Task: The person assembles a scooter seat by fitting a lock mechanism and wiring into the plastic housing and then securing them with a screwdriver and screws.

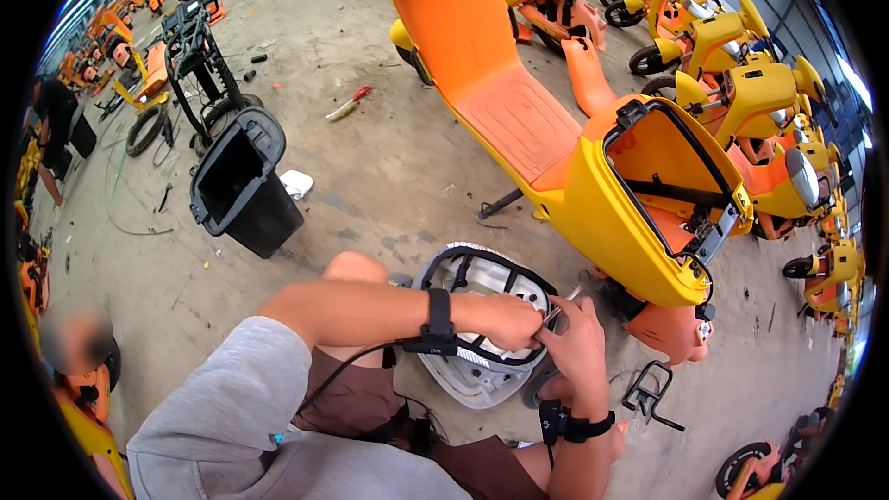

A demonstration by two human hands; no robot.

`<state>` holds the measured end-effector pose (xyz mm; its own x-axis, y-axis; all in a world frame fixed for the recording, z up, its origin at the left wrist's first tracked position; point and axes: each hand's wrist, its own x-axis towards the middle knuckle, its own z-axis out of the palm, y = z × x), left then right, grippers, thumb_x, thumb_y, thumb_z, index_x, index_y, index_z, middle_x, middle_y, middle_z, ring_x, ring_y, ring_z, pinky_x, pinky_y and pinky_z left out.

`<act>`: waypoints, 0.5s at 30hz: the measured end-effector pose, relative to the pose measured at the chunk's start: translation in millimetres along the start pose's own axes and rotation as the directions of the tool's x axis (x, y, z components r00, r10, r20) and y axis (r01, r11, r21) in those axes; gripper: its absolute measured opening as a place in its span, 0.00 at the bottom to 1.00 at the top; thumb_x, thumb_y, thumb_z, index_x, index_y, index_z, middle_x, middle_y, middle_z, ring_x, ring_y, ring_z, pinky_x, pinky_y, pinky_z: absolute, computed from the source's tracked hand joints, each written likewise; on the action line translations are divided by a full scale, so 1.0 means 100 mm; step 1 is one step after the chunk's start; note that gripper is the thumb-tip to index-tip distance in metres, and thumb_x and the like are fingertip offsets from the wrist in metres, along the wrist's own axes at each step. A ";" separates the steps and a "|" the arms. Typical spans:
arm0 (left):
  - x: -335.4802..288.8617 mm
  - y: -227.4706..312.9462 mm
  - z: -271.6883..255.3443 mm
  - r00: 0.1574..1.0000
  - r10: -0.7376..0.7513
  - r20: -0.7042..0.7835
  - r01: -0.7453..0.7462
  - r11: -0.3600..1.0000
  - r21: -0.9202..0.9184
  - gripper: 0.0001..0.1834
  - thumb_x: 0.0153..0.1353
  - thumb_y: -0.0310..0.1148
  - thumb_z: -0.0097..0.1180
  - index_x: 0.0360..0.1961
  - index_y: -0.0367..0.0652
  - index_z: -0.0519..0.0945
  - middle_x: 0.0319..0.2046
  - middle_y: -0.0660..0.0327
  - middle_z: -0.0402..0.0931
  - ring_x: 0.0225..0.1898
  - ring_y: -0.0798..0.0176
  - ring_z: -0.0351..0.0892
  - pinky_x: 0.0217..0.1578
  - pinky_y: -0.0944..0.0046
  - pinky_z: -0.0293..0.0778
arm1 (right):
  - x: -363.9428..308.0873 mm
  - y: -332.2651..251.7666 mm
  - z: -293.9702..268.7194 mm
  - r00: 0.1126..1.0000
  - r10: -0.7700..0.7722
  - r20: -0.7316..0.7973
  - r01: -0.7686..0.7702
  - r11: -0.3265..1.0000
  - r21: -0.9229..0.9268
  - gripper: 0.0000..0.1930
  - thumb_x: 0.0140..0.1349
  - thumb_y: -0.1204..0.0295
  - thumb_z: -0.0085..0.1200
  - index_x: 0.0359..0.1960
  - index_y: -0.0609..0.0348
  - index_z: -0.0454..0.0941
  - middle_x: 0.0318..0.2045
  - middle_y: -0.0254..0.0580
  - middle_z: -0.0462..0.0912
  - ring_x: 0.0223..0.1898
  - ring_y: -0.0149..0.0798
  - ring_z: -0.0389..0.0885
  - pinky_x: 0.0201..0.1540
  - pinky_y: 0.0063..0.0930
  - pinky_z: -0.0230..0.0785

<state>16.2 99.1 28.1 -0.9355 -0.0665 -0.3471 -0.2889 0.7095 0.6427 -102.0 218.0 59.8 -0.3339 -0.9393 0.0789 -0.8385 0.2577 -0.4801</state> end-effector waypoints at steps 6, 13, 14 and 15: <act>-0.06 -0.13 -0.14 0.990 0.124 0.060 -0.130 0.986 0.103 0.10 0.55 0.32 0.57 0.33 0.36 0.80 0.30 0.44 0.80 0.36 0.40 0.80 0.35 0.47 0.74 | 0.02 0.03 -0.02 0.980 -0.126 0.153 0.119 0.991 0.058 0.14 0.50 0.68 0.65 0.37 0.61 0.85 0.33 0.48 0.83 0.30 0.46 0.82 0.36 0.33 0.73; -0.13 -0.26 -0.30 0.978 0.171 -0.116 -0.127 0.941 0.314 0.06 0.46 0.26 0.58 0.26 0.36 0.81 0.28 0.49 0.80 0.39 0.45 0.80 0.39 0.43 0.71 | 0.07 -0.18 0.05 0.955 0.092 0.282 -0.147 0.972 0.184 0.17 0.56 0.68 0.60 0.46 0.62 0.81 0.23 0.53 0.83 0.24 0.46 0.83 0.33 0.34 0.73; -0.14 -0.27 -0.32 0.971 0.187 -0.146 -0.126 0.928 0.351 0.06 0.46 0.26 0.58 0.26 0.36 0.81 0.28 0.51 0.80 0.41 0.46 0.79 0.41 0.42 0.71 | 0.07 -0.20 0.08 0.957 0.101 0.273 -0.166 0.960 0.227 0.18 0.57 0.70 0.59 0.49 0.63 0.79 0.22 0.53 0.83 0.22 0.43 0.83 0.31 0.31 0.73; -0.06 -0.31 -0.27 0.966 0.191 -0.173 -0.112 0.915 0.388 0.08 0.46 0.27 0.59 0.29 0.36 0.82 0.39 0.50 0.79 0.48 0.49 0.76 0.50 0.42 0.68 | 0.10 -0.15 0.12 0.948 0.103 0.302 -0.173 0.961 0.215 0.24 0.59 0.72 0.56 0.58 0.65 0.71 0.21 0.51 0.83 0.18 0.40 0.82 0.25 0.30 0.73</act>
<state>25.7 58.2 28.8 -0.9943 -0.0499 -0.0942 -0.0809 0.9286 0.3621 -87.6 202.0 57.8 -0.2728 -0.9322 -0.2380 -0.6555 0.3611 -0.6633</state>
